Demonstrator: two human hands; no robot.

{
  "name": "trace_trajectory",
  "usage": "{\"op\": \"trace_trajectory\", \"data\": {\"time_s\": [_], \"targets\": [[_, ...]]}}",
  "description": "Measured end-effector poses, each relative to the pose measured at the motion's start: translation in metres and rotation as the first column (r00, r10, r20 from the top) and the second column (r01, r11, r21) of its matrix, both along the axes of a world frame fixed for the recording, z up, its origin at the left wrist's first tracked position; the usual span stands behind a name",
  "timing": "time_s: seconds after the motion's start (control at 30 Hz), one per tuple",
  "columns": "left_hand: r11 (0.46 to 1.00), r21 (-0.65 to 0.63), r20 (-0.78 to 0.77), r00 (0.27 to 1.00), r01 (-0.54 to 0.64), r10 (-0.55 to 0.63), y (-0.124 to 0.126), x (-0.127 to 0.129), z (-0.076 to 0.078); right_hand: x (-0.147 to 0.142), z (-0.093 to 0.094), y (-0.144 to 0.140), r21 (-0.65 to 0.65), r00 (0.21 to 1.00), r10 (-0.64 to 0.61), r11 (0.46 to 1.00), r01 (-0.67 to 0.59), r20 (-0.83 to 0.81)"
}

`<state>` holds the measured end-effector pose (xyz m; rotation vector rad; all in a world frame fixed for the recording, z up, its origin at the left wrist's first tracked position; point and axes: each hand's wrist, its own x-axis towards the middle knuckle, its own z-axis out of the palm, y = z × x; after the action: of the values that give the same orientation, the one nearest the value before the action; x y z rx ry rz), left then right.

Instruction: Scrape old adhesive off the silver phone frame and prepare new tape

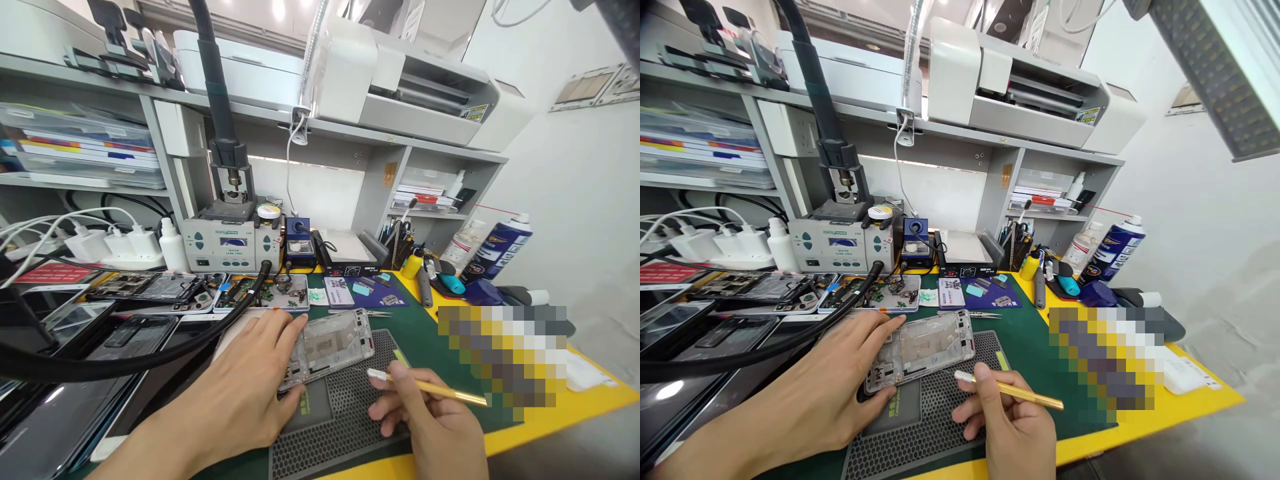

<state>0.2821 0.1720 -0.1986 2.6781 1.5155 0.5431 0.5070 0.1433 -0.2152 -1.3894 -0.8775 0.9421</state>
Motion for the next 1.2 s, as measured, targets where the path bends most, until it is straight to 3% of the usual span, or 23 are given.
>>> {"op": "trace_trajectory", "data": {"time_s": [0.4,0.9,1.2], "targets": [[0.996,0.085,-0.017,1.000,0.007,-0.006,0.005,-0.004,-0.008,0.003,0.000,0.001,0.019,0.986,-0.011,1.000,0.015,-0.167],[1.000,0.007,0.004,1.000,0.002,-0.003,0.003,-0.003,-0.002,0.003,0.003,0.000,-0.012,0.982,-0.037,0.999,0.035,-0.185],[1.000,-0.031,0.002,1.000,0.001,-0.001,0.004,-0.002,0.005,0.010,-0.006,0.004,-0.012,0.978,-0.017,1.000,0.014,-0.208]]}}
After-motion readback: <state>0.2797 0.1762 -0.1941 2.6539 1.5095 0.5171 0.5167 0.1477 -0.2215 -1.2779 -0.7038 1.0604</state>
